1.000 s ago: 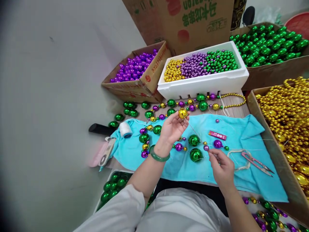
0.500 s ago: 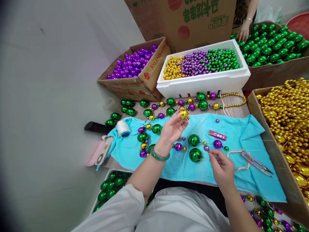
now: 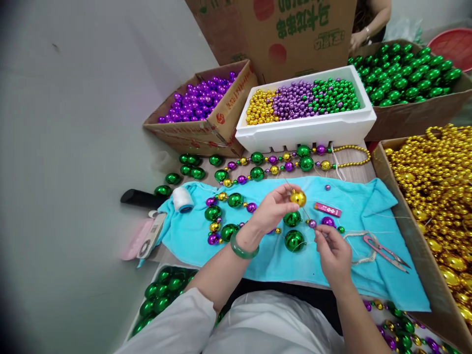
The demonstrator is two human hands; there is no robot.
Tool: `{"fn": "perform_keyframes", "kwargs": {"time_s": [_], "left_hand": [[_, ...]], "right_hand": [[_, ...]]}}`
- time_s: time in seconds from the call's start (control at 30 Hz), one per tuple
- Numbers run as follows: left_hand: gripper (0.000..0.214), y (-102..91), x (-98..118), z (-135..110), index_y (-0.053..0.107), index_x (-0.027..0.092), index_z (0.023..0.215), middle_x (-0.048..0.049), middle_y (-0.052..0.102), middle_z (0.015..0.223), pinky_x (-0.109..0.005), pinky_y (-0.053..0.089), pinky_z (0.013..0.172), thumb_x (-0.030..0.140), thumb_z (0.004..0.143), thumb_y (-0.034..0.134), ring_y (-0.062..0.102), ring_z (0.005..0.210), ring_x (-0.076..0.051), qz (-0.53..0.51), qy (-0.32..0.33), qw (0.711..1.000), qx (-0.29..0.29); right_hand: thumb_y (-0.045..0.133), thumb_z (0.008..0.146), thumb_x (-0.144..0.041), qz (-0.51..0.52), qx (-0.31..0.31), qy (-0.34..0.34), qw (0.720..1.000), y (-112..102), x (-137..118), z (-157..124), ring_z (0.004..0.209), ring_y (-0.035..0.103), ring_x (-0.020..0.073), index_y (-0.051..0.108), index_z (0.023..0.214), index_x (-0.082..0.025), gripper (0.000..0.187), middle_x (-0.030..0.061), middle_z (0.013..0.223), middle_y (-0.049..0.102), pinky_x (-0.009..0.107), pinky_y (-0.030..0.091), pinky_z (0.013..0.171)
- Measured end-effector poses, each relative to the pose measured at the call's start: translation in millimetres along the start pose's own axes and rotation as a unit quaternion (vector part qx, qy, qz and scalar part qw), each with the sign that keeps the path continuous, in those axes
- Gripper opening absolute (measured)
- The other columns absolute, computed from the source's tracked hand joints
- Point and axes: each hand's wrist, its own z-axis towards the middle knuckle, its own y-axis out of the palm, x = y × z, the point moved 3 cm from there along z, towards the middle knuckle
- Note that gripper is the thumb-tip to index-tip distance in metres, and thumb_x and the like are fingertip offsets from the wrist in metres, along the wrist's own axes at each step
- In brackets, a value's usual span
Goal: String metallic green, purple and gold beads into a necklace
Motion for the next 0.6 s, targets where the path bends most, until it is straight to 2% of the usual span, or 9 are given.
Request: {"fn": "perform_keyframes", "kwargs": {"time_s": [0.07,0.13,0.17,0.23,0.3,0.37,0.43,0.5,0.6], "left_hand": [[0.064,-0.2,3,5,0.064,0.020,0.118,-0.0104,0.061,0.119,-0.030,0.049,0.079,0.024,0.059,0.086,0.061,0.094,-0.017,0.116,-0.053,0.989,-0.081],[0.067,-5.1,16,21,0.061,0.020,0.125,-0.0135,0.059,0.127,-0.034,0.050,0.082,0.029,0.063,0.084,0.061,0.100,-0.020,0.252,-0.055,0.959,-0.117],[0.060,-8.4,27,35,0.062,0.019,0.124,-0.0136,0.061,0.126,-0.035,0.050,0.085,0.031,0.068,0.080,0.061,0.102,-0.021,0.313,-0.028,0.944,-0.105],[0.038,-12.7,56,75,0.067,0.016,0.115,-0.0123,0.067,0.116,-0.035,0.048,0.091,0.031,0.080,0.068,0.062,0.101,-0.020,0.411,0.057,0.909,-0.033],[0.026,-10.3,84,125,0.069,0.014,0.106,-0.0108,0.071,0.108,-0.035,0.047,0.094,0.027,0.085,0.061,0.063,0.099,-0.019,0.493,0.146,0.856,0.057],[0.022,1.0,104,178,0.071,0.013,0.102,-0.0102,0.072,0.105,-0.034,0.046,0.095,0.023,0.086,0.058,0.064,0.099,-0.019,0.559,0.198,0.800,0.093],[0.023,16.5,113,229,0.071,0.013,0.103,-0.0107,0.072,0.108,-0.033,0.046,0.096,0.021,0.088,0.056,0.063,0.102,-0.020,0.616,0.200,0.756,0.091],[0.024,31.6,114,271,0.071,0.013,0.105,-0.0125,0.070,0.113,-0.034,0.045,0.099,0.019,0.087,0.056,0.062,0.109,-0.022,0.659,0.174,0.728,0.074],[0.026,47.7,107,311,0.070,0.007,0.105,-0.0205,0.067,0.117,-0.040,0.044,0.100,0.015,0.083,0.060,0.060,0.115,-0.030,0.679,0.128,0.719,0.068]], "right_hand": [[0.067,0.082,-0.037,0.017,0.013,0.000,1.000,-2,-2,5,0.050,0.051,0.0096,0.067,0.088,-0.017,0.021,-0.0009,0.062,0.058,0.021,0.041,0.045],[0.067,0.082,-0.038,0.031,0.034,-0.006,0.999,-6,-3,11,0.049,0.051,0.0097,0.066,0.088,-0.017,0.021,-0.0007,0.061,0.059,0.021,0.041,0.044],[0.067,0.082,-0.038,0.036,0.045,-0.010,0.998,-10,-4,14,0.049,0.051,0.0097,0.066,0.088,-0.017,0.022,-0.0006,0.061,0.059,0.020,0.041,0.043],[0.067,0.083,-0.039,0.043,0.060,-0.018,0.997,-16,-5,19,0.049,0.051,0.0097,0.065,0.088,-0.017,0.022,-0.0004,0.060,0.059,0.020,0.040,0.043],[0.067,0.083,-0.039,0.048,0.064,-0.020,0.997,-20,-5,23,0.048,0.050,0.0098,0.065,0.087,-0.017,0.023,-0.0005,0.058,0.058,0.020,0.040,0.042],[0.067,0.083,-0.040,0.053,0.061,-0.018,0.997,-22,-2,26,0.046,0.049,0.0099,0.065,0.087,-0.017,0.024,-0.0008,0.056,0.057,0.020,0.040,0.042],[0.066,0.084,-0.041,0.051,0.053,-0.011,0.997,-23,2,29,0.046,0.049,0.0103,0.066,0.088,-0.016,0.025,-0.0008,0.055,0.056,0.021,0.041,0.042],[0.066,0.084,-0.042,0.048,0.050,0.001,0.998,-23,7,31,0.047,0.049,0.0110,0.066,0.089,-0.016,0.026,0.0000,0.057,0.057,0.022,0.042,0.043],[0.066,0.083,-0.044,0.052,0.054,0.019,0.997,-27,13,34,0.048,0.051,0.0125,0.066,0.090,-0.015,0.029,0.0010,0.058,0.057,0.023,0.043,0.043]]}}
